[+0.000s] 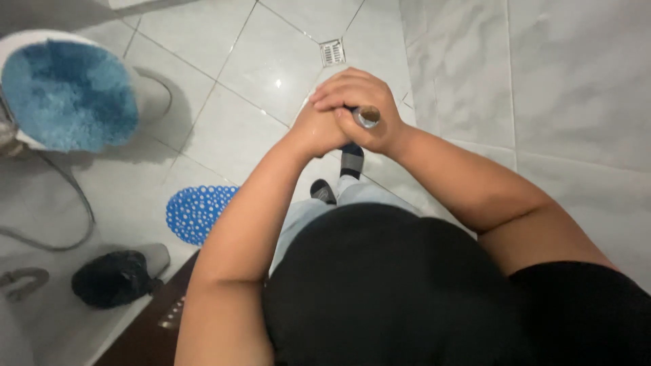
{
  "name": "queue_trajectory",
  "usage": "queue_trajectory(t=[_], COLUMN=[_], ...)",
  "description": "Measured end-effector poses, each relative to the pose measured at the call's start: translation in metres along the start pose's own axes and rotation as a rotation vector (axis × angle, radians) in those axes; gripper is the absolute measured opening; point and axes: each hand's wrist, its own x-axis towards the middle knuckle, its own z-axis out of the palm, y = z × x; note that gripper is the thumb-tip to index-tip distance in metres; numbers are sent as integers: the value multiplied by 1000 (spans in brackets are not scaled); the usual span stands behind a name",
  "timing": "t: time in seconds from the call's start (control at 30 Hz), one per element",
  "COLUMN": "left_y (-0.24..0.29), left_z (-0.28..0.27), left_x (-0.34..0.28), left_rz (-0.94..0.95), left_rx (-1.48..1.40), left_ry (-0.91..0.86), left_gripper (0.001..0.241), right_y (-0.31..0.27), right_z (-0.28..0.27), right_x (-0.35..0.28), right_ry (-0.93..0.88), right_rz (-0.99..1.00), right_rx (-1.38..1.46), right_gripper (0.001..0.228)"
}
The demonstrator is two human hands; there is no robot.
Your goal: The person mops the tiled bathroom floor using a pink squeegee-style mop. They repeatedly scoop water from a sink using a green plastic scoop and pour it onto the floor to aid in cleaning. The person moves around the room, cleaning the area near a toilet and a blue bath mat.
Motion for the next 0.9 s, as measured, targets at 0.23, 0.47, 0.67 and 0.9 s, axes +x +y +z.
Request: queue_trajectory(t=[0.23,0.47,0.67,0.9], left_y=[-5,-17,-34,-117], left_z=[-6,-19,-23,28], left_x=[21,10,-48,-130], left_rz=[95,213,383,491], left_rx=[-16,59,71,278], left_ry=[-12,-137,-294,-436], left_gripper=[29,28,29,19], right_y=[8,-15,-71,-83], right_z=[-10,21,95,203], right_x=[10,0,-28,-98], right_ry=[100,190,339,567], right_rz=[-43,-8,75,-1], right_rx=[-15,-193,-324,-515], right_gripper=[20,20,21,17])
